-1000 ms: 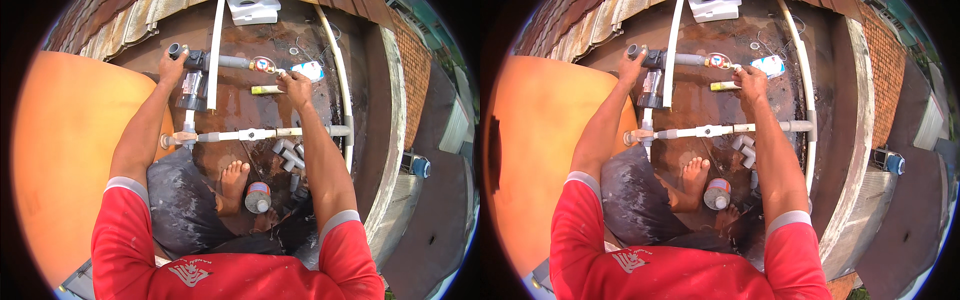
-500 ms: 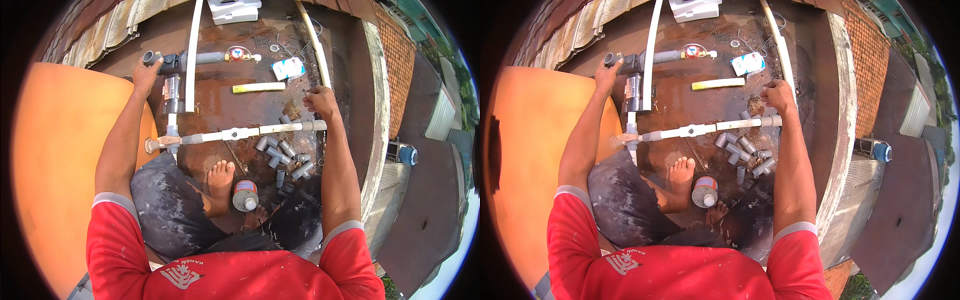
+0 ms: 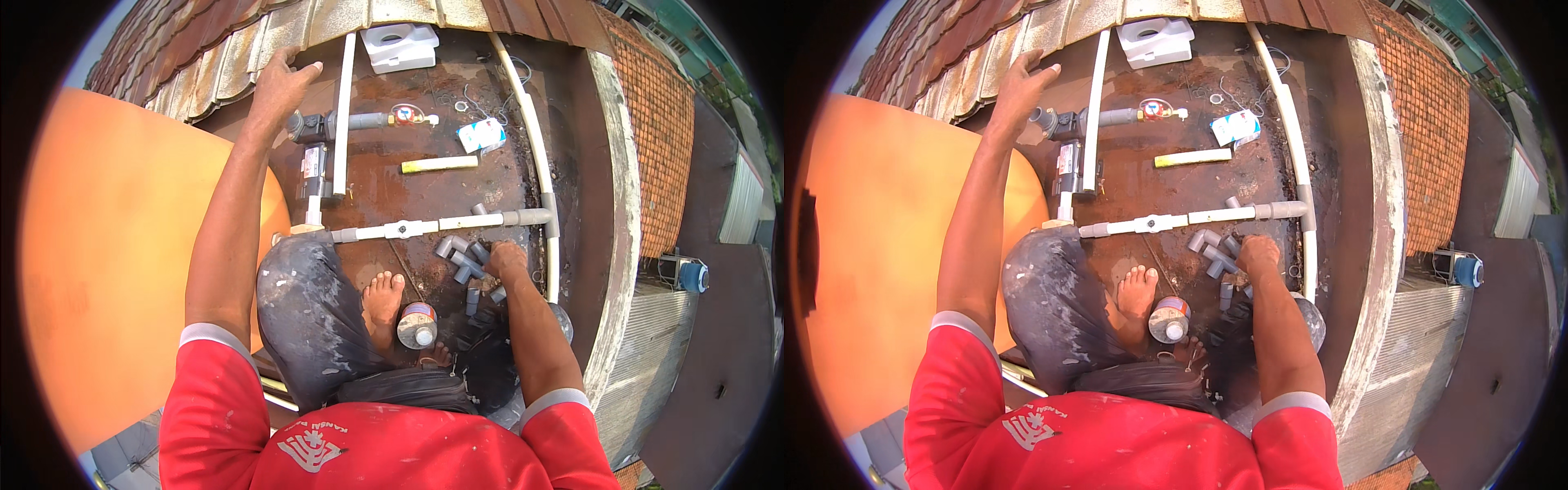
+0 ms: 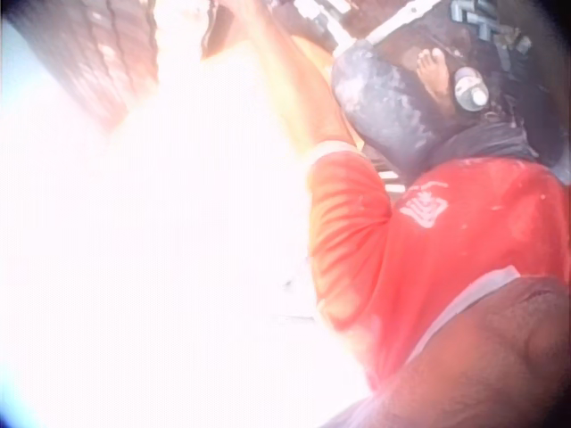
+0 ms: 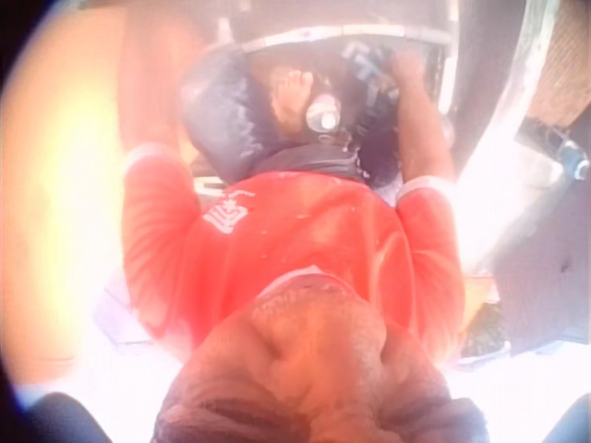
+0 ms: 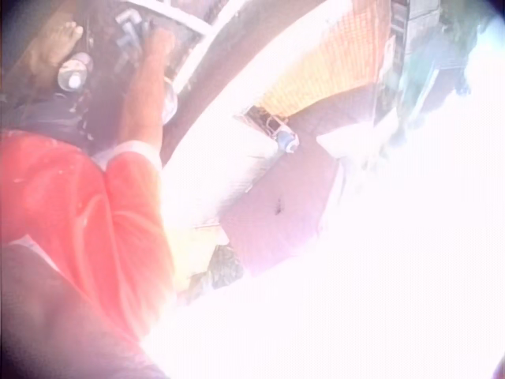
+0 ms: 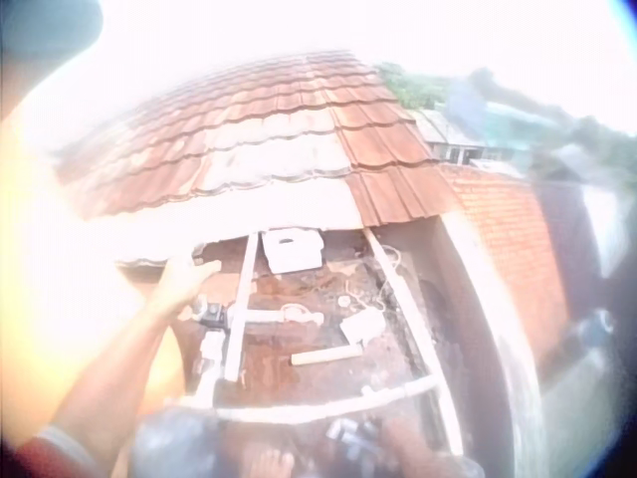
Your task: The person assembles a PVC pipe system on a rooftop next to a water tank. They apply glue to pipe fittings and connect them to a water pump and existing pipes, working with various connectors and short pipe segments.
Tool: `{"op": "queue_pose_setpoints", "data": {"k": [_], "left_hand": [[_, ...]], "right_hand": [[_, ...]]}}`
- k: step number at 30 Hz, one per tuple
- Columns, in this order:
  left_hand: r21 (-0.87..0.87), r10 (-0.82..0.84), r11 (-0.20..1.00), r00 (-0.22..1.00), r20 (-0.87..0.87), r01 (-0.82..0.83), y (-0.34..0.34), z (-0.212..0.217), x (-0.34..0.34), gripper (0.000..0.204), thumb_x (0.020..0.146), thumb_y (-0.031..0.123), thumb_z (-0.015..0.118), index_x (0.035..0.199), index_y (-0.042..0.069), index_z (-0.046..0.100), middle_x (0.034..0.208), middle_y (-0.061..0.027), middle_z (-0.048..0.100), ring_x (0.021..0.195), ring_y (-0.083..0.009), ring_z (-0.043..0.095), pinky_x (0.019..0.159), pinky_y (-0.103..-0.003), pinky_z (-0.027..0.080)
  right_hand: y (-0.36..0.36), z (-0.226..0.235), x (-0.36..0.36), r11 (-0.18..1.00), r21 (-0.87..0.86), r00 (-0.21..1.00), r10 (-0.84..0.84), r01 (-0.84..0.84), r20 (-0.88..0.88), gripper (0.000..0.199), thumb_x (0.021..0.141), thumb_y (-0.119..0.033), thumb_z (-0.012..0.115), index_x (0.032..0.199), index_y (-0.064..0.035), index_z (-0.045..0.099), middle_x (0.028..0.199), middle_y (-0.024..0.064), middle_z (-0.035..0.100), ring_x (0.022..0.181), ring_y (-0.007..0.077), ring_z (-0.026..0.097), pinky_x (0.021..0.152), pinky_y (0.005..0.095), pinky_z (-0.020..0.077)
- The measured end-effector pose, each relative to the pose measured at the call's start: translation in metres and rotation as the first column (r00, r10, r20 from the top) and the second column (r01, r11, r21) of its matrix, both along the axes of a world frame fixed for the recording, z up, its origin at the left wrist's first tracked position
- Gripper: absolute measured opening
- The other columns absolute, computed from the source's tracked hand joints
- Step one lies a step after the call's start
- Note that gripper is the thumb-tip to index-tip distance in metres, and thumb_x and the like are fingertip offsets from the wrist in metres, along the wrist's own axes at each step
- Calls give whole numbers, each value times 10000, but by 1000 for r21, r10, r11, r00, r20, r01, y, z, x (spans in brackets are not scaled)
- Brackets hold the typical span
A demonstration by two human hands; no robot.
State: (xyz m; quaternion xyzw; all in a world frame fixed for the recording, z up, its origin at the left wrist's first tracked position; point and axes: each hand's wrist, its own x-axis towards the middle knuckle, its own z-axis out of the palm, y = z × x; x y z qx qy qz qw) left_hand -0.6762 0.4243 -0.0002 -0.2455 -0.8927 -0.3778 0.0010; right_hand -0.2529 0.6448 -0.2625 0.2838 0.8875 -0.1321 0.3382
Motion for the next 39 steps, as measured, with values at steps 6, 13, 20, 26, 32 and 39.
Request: {"op": "queue_pose_setpoints", "data": {"k": [6, 13, 20, 26, 32, 39], "left_hand": [[300, 207, 934, 978, -3, -196, -34, -1, -28, 642, 997, 296, 752, 1493, -71, 574, 1432, -229, 668, 1308, -310, 641, 1119, -399, 479], [39, 279, 871, 558, 781, -490, -95, -147, -6, 817, 993, 551, 716, 1580, 17, 522, 1727, -260, 361, 1623, -366, 287, 1289, -608, 194], [-268, 342, 937, 441, 830, -223, -122, -217, -6, 962, 966, 804, 553, 1665, 155, 428, 1733, -217, 367, 1589, -438, 333, 1255, -704, 194], [-380, 400, 914, 466, 789, -141, -113, -227, -11, 790, 956, 749, 647, 1452, 134, 623, 1377, -124, 695, 1242, -342, 682, 1062, -691, 465], [-511, 508, 842, 572, 644, -173, -94, -221, -7, 925, 896, 816, 656, 1441, 70, 612, 1293, -153, 714, 1122, -347, 734, 919, -671, 584], [-504, 515, 844, 538, 667, -183, -109, -223, -9, 1240, 811, 944, 605, 1592, -2, 417, 1458, -218, 616, 1241, -409, 686, 945, -721, 558]], "right_hand": [[-6, -4, -1, 1000, -7, 997, 14, -13, 73, 374, 951, -266, 688, 1273, -105, 791, 1322, 164, 767, 1236, 323, 743, 1036, 432, 597], [3, 2, 6, 1000, 4, 996, -24, 24, 88, 381, 927, -296, 699, 1237, -101, 804, 1289, 173, 777, 1222, 345, 745, 1041, 443, 590], [0, -1, 4, 997, -25, 991, -73, 77, 110, 474, 862, -320, 765, 1299, -136, 775, 1356, 162, 750, 1263, 334, 725, 1069, 439, 578], [0, -15, 4, 999, -22, 995, -26, 28, 94, 493, 864, -368, 782, 1291, -120, 780, 1315, 157, 771, 1253, 325, 732, 1052, 438, 591], [-7, -4, 2, 998, -34, 995, -53, 56, 82, 478, 900, -395, 761, 1284, -111, 780, 1330, 151, 766, 1255, 314, 732, 1040, 436, 593], [-12, 0, 0, 992, -58, 990, -102, 108, 95, 539, 938, -434, 719, 1354, -92, 735, 1388, 151, 738, 1307, 320, 702, 1091, 437, 561]]}}
